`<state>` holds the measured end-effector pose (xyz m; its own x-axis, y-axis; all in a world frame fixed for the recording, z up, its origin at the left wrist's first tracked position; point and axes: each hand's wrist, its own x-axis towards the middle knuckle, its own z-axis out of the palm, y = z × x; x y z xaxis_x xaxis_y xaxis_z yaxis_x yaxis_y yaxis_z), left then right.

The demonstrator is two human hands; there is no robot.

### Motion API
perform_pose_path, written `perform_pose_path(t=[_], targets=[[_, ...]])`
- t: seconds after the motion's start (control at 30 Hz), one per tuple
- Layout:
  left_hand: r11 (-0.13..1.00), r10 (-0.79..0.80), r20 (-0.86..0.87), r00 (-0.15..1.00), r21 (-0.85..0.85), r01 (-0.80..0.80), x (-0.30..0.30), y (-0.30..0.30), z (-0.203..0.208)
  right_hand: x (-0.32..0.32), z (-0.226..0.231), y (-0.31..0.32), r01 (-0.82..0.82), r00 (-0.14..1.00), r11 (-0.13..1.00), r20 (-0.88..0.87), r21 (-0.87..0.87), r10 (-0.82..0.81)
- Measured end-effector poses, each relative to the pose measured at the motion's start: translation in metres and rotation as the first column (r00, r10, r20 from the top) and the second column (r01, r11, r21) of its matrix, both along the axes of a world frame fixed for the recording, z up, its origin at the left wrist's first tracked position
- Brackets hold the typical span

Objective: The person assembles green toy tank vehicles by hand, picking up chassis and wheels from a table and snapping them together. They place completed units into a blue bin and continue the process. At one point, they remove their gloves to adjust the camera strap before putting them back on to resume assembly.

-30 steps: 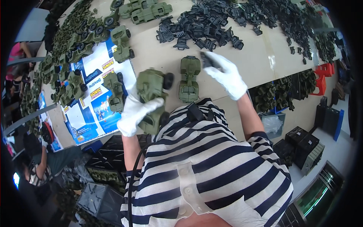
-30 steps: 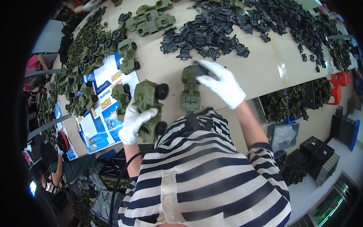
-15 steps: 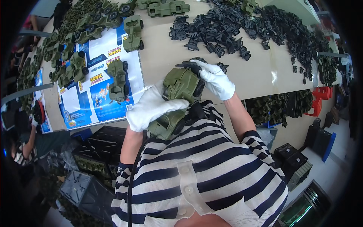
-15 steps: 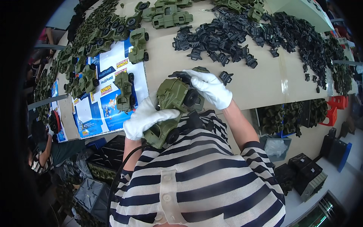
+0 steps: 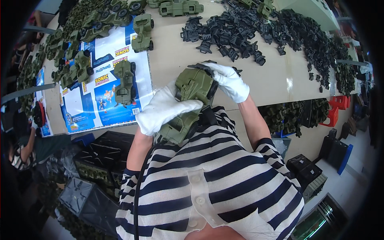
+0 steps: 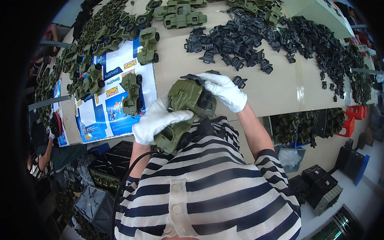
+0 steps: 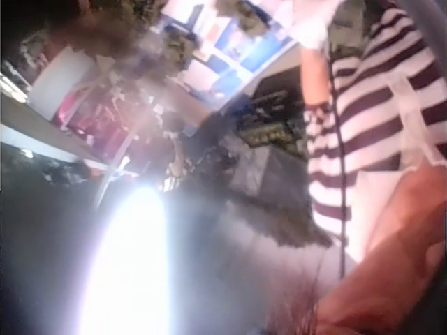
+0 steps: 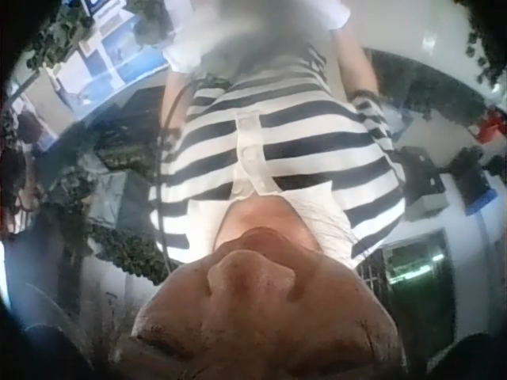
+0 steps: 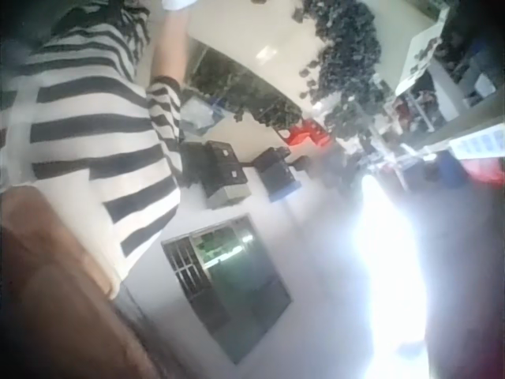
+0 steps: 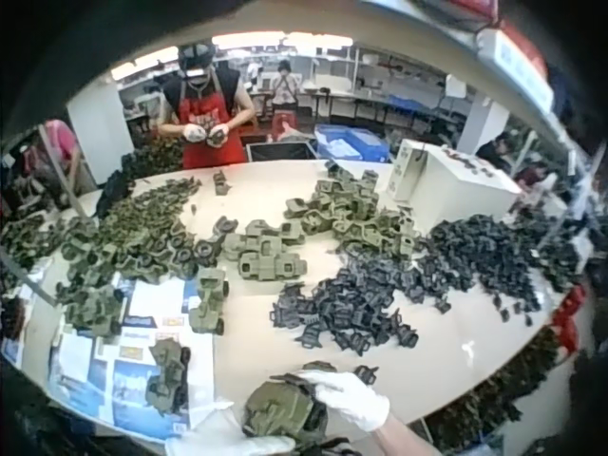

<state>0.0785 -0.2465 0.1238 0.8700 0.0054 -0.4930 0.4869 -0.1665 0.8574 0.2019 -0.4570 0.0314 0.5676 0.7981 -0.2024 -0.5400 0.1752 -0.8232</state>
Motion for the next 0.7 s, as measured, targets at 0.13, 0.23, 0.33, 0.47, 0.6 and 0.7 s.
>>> perform_pose_path(t=[0.13,0.23,0.33,0.47,0.6,0.7], targets=[[0.996,0.015,-0.080,0.997,-0.090,-0.022,0.007,0.000,0.000,0.005,-0.010,0.006,0.034,0.999,0.999,-0.018,0.020,-0.034],[0.994,-0.016,-0.135,0.991,-0.111,0.001,0.008,0.004,-0.001,0.003,-0.012,0.007,0.042,0.998,0.999,-0.049,0.015,-0.041],[0.997,-0.070,-0.132,0.989,-0.041,0.065,0.009,0.009,0.001,0.008,-0.013,0.004,0.007,1.000,1.000,0.029,-0.030,-0.006],[0.996,-0.055,-0.084,0.995,-0.076,0.049,0.005,0.012,-0.008,0.013,-0.003,0.007,-0.061,0.989,0.998,0.135,-0.029,0.065],[0.999,-0.055,-0.141,0.988,-0.010,0.054,0.009,0.011,0.000,0.013,-0.011,0.007,-0.009,0.992,0.994,0.123,-0.106,0.022],[1.000,0.030,-0.012,0.999,0.009,-0.030,0.005,0.005,-0.014,0.016,-0.010,0.010,-0.009,0.989,0.993,0.143,-0.116,0.026]])
